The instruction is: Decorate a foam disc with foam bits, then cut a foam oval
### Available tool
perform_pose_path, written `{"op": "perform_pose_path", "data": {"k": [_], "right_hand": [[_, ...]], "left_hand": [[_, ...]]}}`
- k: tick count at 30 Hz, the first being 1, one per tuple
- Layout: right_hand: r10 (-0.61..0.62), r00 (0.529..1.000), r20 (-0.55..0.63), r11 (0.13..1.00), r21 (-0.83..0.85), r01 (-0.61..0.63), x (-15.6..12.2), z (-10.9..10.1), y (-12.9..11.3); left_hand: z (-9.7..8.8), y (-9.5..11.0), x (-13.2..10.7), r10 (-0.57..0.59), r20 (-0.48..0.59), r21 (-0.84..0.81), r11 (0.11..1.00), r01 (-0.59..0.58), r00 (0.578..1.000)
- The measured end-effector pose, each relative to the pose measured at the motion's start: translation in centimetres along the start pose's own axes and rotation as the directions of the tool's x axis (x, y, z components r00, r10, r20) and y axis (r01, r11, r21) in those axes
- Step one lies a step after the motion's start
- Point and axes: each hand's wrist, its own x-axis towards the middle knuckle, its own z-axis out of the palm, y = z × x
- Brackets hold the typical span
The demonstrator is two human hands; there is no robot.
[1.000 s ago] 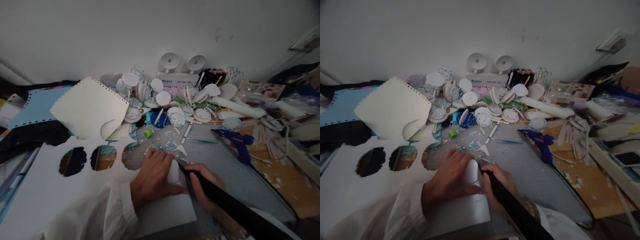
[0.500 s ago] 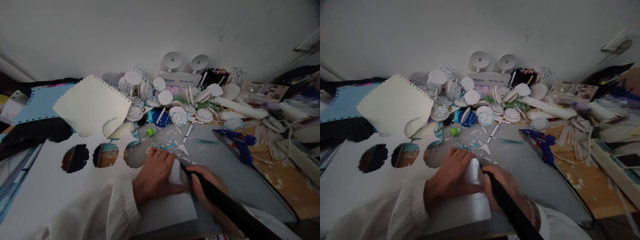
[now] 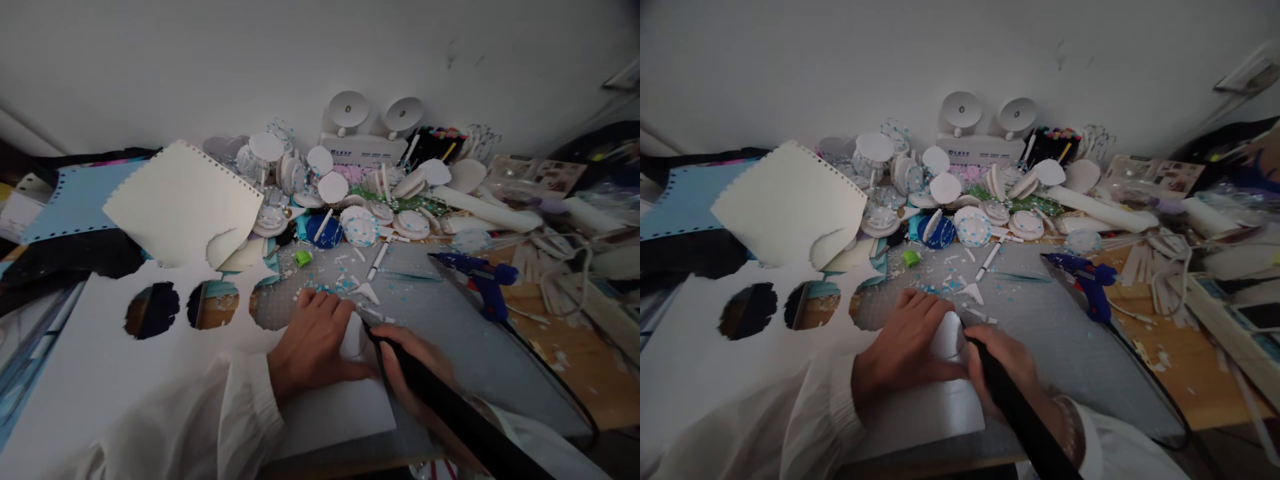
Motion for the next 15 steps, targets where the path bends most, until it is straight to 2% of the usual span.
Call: {"op": "perform_pose_path", "data": {"k": [6,11,15], "right_hand": [[0.013,1.0,-0.004,1.0,-0.012,-0.013,-1.2,-0.3,-0.2],[-0.039,0.999,-0.021,0.999,0.027,0.04,-1.2,-0.2,0.0],[-0.026,0.999,-0.028,0.998,0.049,0.027,-1.3,-0.2,-0.2]], "left_hand": [[0.1,-0.1,0.1,-0.013,0.017,-0.017,1.0,0.013,1.0],[0.0,0.0,0.1,0.0,0.012,-0.016,1.0,0.0,1.0],[0.1,-0.1,-0.1,0.01,-0.01,-0.024,1.0,-0.011,1.0]]}}
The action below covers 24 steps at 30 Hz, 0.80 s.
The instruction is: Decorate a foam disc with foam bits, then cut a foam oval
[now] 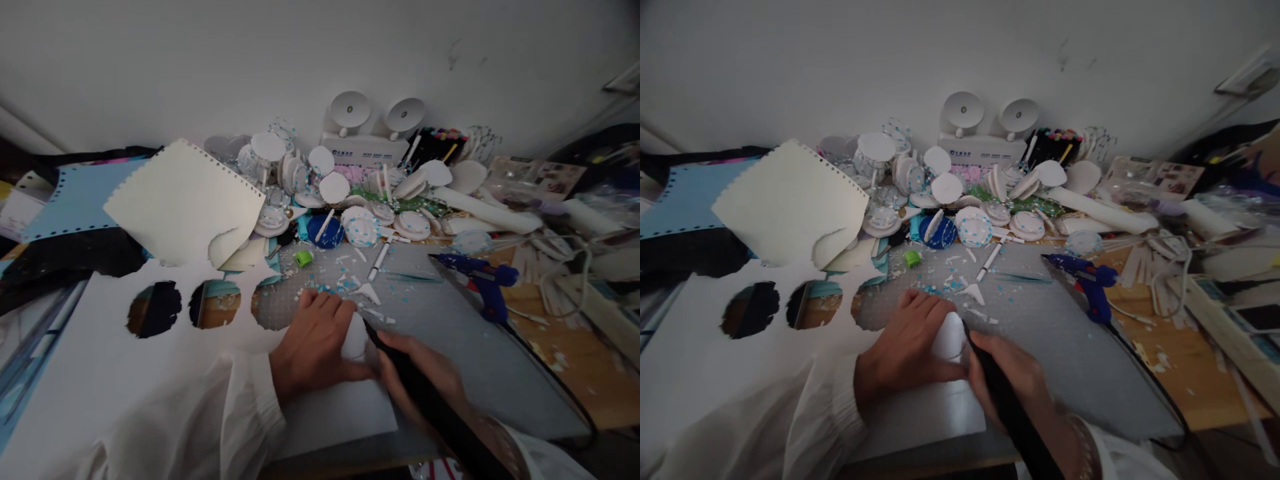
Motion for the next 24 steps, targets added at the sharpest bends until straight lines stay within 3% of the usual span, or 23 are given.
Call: {"op": "perform_pose_path", "data": {"k": [6,24], "right_hand": [[0.039,0.999,-0.038,0.996,-0.074,-0.042,-0.6,0.2,-0.8],[0.176,0.984,0.019,0.983,0.042,-0.177,-0.5,0.6,-1.1]], "left_hand": [[0.2,-0.1,-0.1,0.0,-0.002,0.023,1.0,0.0,1.0],[0.3,-0.1,0.0,0.008,-0.004,0.04,0.999,-0.008,1.0]]}}
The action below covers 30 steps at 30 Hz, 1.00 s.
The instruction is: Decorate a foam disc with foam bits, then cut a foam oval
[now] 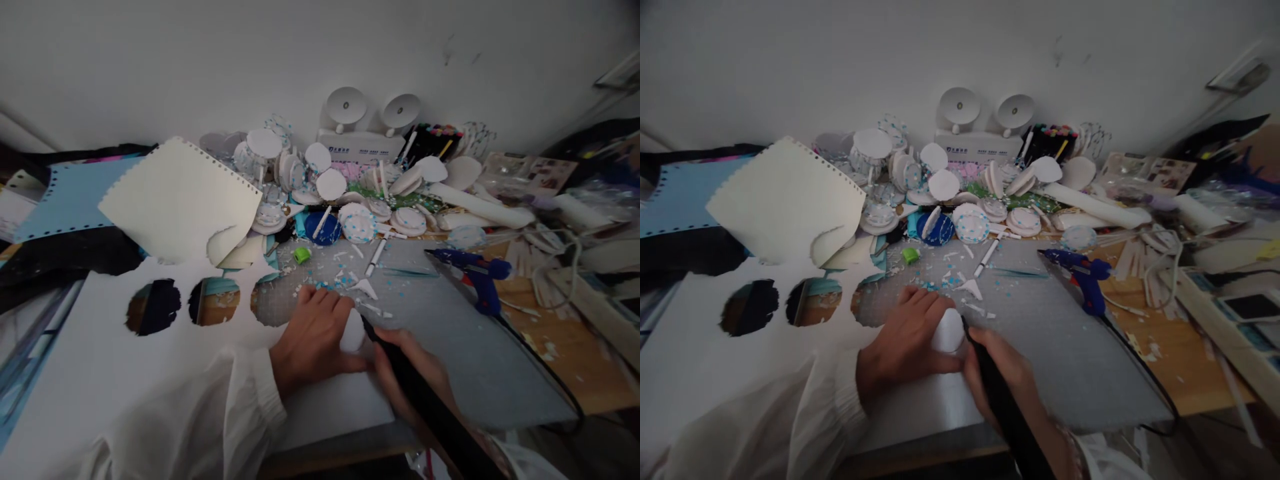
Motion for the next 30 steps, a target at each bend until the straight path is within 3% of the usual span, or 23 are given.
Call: {"op": "perform_pose_path", "data": {"k": [4,10,18,21,24,30], "right_hand": [[0.072,0.996,-0.05,0.997,-0.005,-0.073,-1.6,0.1,-0.2],[0.324,0.94,-0.111,0.945,0.081,-0.316,-2.5,1.0,-0.9],[0.39,0.901,-0.191,0.918,0.158,-0.364,-3.2,1.3,-1.3],[0.449,0.872,-0.196,0.885,0.231,-0.404,-3.3,0.6,-1.0],[0.468,0.872,-0.144,0.869,0.254,-0.424,-3.8,-0.7,0.0],[0.437,0.856,-0.276,0.897,0.2,-0.394,-4.0,-3.6,2.2]], "left_hand": [[-0.1,0.1,0.1,-0.002,0.03,-0.003,1.0,0.003,1.0],[0.0,0.1,0.0,0.006,-0.008,0.0,1.0,-0.006,1.0],[0.0,0.0,-0.1,-0.012,-0.011,-0.033,0.999,0.011,1.0],[-0.1,0.1,-0.2,-0.001,-0.023,-0.041,0.999,0.0,1.0],[-0.3,0.9,-0.1,0.046,-0.06,-0.048,0.998,-0.049,0.997],[1.0,3.2,2.3,0.197,-0.092,0.057,0.98,-0.193,0.976]]}}
